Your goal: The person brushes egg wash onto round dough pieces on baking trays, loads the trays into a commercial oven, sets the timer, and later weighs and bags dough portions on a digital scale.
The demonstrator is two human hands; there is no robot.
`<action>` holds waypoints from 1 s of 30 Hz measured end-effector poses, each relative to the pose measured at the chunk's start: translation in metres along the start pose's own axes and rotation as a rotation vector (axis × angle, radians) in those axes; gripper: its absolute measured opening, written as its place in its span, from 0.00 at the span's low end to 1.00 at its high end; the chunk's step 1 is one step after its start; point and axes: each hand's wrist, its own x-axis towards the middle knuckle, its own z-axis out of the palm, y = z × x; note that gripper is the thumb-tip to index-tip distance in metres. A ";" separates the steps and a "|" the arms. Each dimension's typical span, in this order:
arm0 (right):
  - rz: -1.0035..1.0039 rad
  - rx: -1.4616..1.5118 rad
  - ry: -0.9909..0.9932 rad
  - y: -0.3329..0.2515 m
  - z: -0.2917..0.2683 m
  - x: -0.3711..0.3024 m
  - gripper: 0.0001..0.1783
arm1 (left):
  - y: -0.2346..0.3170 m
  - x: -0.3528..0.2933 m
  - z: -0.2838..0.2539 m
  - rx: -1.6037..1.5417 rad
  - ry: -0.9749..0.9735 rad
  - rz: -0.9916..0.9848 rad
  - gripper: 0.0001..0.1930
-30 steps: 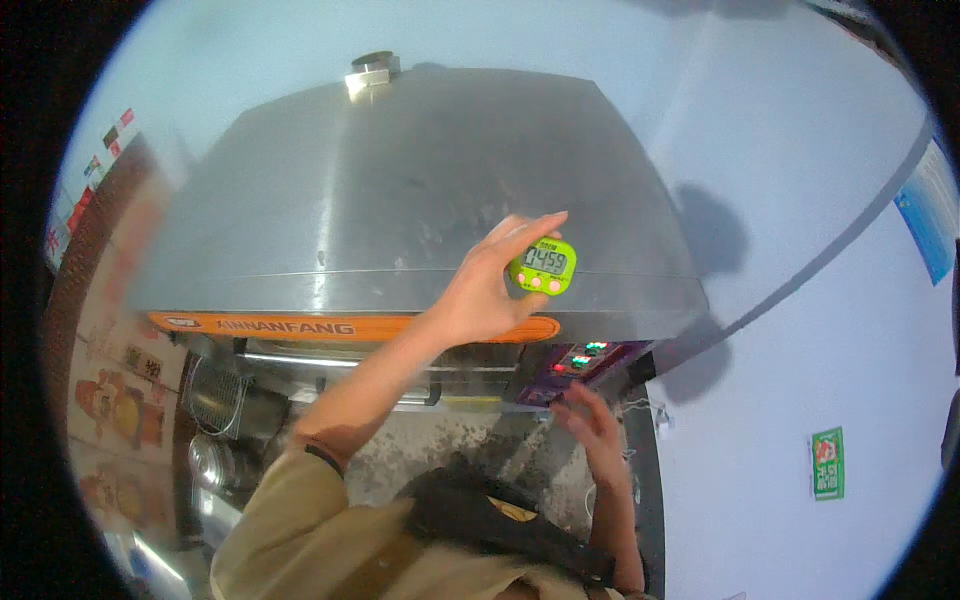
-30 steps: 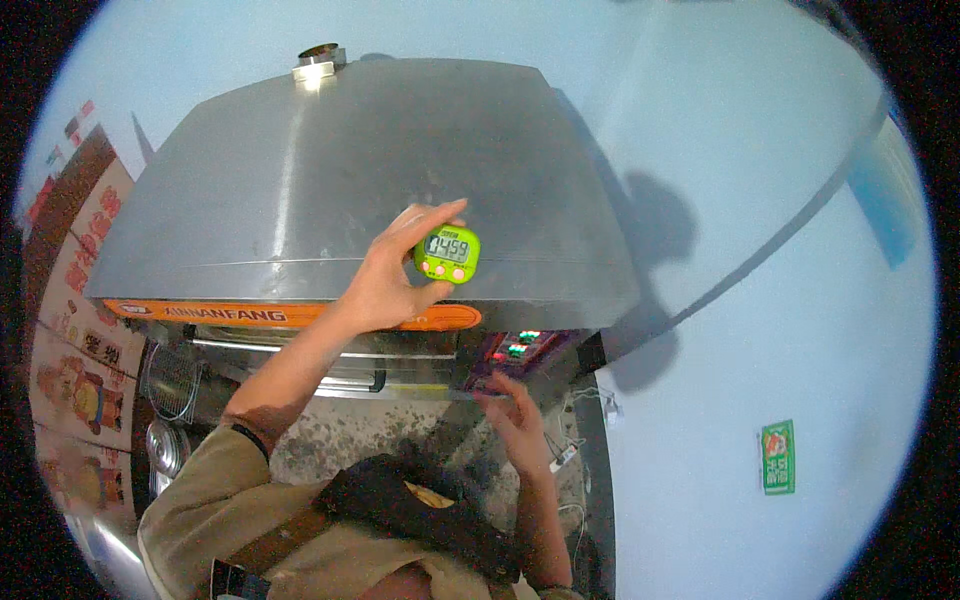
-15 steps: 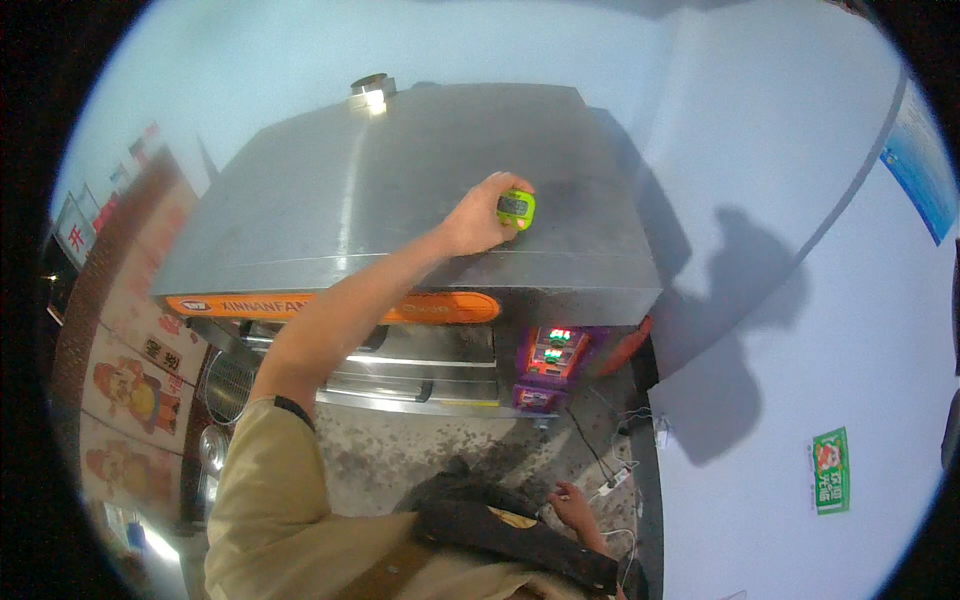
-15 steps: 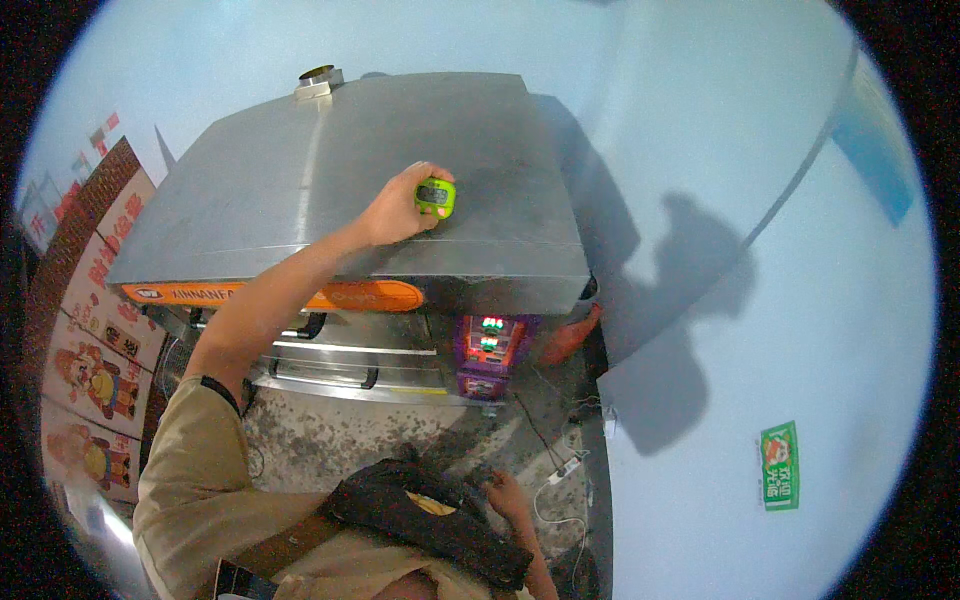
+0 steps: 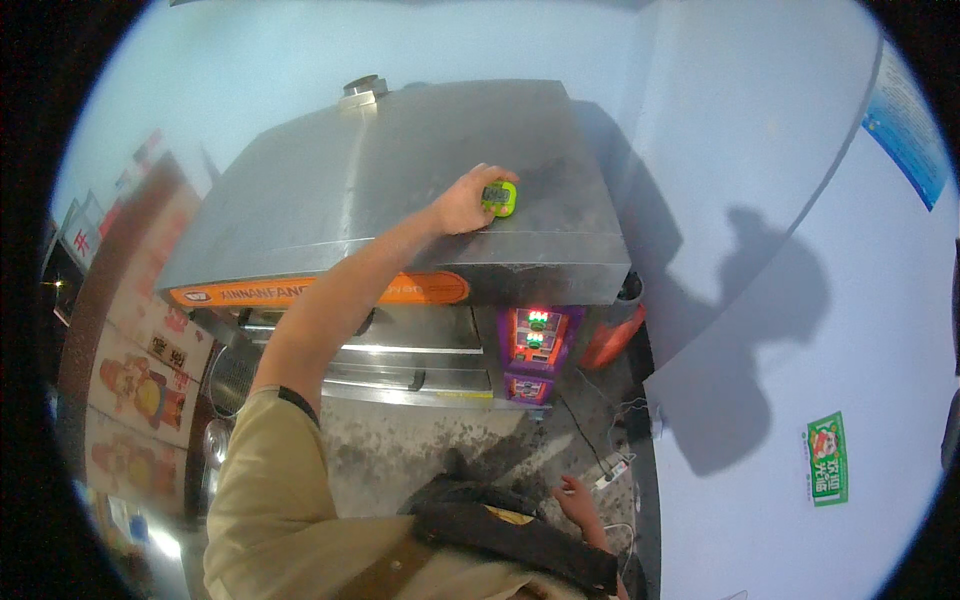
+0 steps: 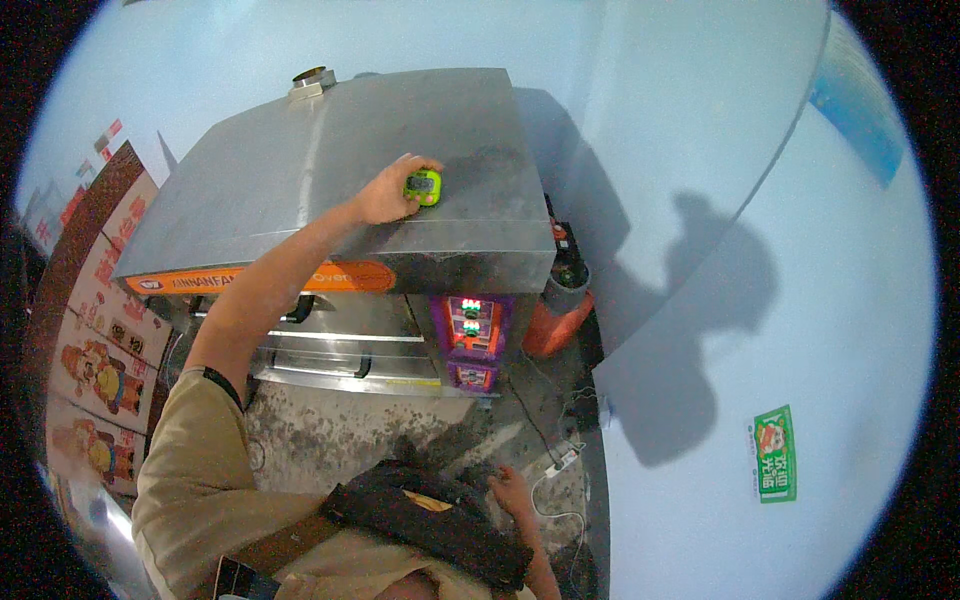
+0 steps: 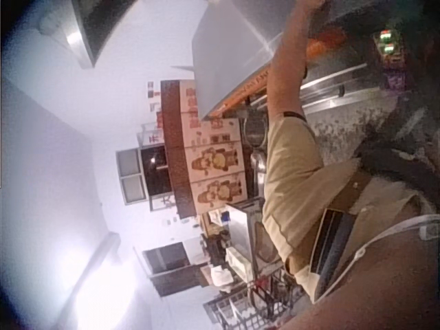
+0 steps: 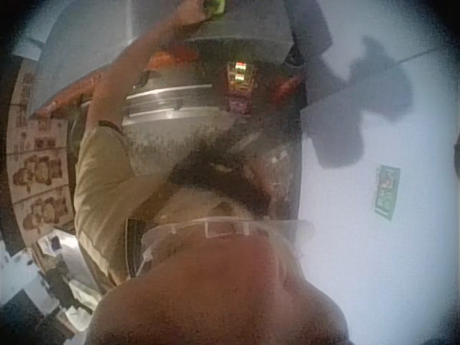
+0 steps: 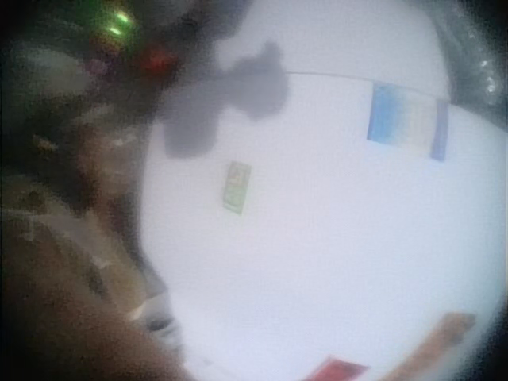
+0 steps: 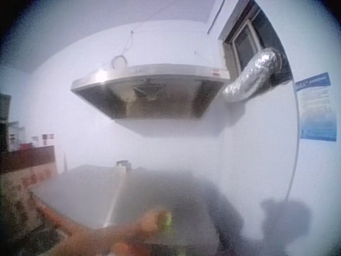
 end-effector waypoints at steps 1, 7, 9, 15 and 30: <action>-0.025 0.014 0.001 0.003 -0.001 0.000 0.35 | -0.001 -0.001 0.000 -0.001 0.002 -0.004 0.33; -0.067 -0.062 -0.008 0.000 -0.009 0.003 0.34 | -0.007 -0.007 -0.008 0.039 0.021 -0.011 0.36; -0.044 -0.030 -0.013 -0.010 -0.010 0.002 0.34 | -0.007 -0.014 -0.011 0.020 0.022 -0.050 0.37; -0.089 -0.080 -0.028 -0.042 -0.006 0.008 0.35 | 0.006 -0.044 -0.029 0.107 0.167 -0.208 0.38; -0.268 0.000 0.071 -0.107 -0.018 0.096 0.25 | 0.037 -0.411 0.197 -0.140 -0.128 -0.558 0.19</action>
